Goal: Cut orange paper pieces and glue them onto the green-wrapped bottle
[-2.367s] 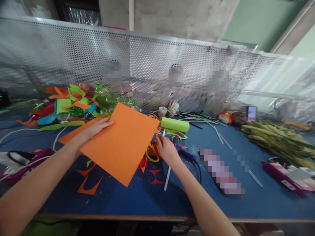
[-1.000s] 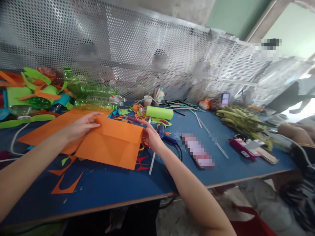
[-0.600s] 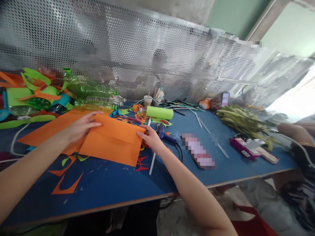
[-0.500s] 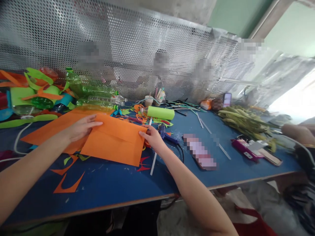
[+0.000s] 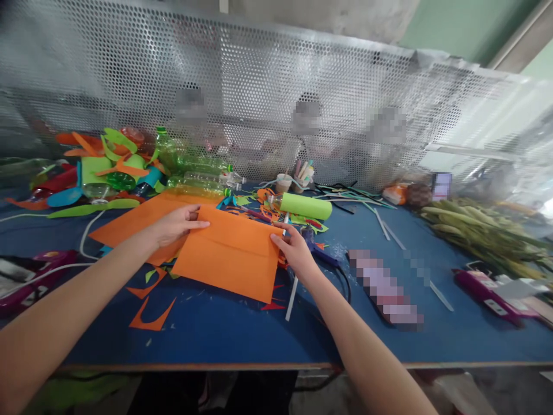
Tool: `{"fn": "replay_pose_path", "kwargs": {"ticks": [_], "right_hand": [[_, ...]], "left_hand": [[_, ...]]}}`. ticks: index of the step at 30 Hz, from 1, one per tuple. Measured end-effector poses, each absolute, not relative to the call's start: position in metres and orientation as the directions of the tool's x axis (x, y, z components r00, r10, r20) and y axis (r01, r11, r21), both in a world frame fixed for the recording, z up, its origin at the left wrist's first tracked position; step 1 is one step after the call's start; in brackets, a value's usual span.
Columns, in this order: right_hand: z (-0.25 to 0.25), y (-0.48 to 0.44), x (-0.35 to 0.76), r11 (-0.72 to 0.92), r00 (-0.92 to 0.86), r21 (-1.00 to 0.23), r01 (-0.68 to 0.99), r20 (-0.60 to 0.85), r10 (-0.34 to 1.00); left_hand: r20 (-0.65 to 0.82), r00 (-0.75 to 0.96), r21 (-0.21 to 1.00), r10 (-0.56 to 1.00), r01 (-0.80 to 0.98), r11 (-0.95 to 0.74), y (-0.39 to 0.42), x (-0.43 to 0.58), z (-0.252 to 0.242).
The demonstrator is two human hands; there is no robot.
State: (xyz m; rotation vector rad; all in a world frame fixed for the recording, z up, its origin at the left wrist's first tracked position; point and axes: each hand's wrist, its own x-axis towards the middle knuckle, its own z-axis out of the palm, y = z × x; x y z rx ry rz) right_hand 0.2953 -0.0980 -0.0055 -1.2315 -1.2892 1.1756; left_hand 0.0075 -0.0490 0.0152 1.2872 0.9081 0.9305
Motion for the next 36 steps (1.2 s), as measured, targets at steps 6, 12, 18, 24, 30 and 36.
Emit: {"fn": "replay_pose_path", "kwargs": {"ticks": [6,12,18,24,30,36], "right_hand": [[-0.008,-0.097,0.295,0.048,-0.046,-0.995,0.089,0.044,0.998],[-0.008,-0.096,0.295,0.048,-0.017,-0.995,0.085,0.047,0.999],[-0.008,-0.096,0.296,0.044,-0.025,-0.995,0.085,0.042,0.999],[-0.006,-0.098,0.295,0.041,-0.031,-0.995,0.093,0.039,0.999],[-0.004,-0.100,0.294,0.029,-0.065,-0.993,0.117,0.022,0.998],[-0.006,-0.099,0.296,0.005,-0.103,-0.999,0.054,-0.001,0.995]], "left_hand": [[-0.017,0.373,0.997,0.928,-0.059,0.042,-0.050,0.008,0.017],[-0.002,0.377,1.000,0.926,-0.026,0.013,-0.050,0.009,0.017],[-0.019,0.371,0.999,0.928,-0.029,0.032,-0.051,0.009,0.018],[-0.012,0.382,1.000,0.924,-0.001,0.013,-0.051,0.007,0.018],[-0.086,0.410,0.993,0.908,0.108,0.045,-0.052,0.005,0.022],[-0.069,0.360,0.969,0.931,0.248,-0.024,-0.051,0.001,0.026]]}}
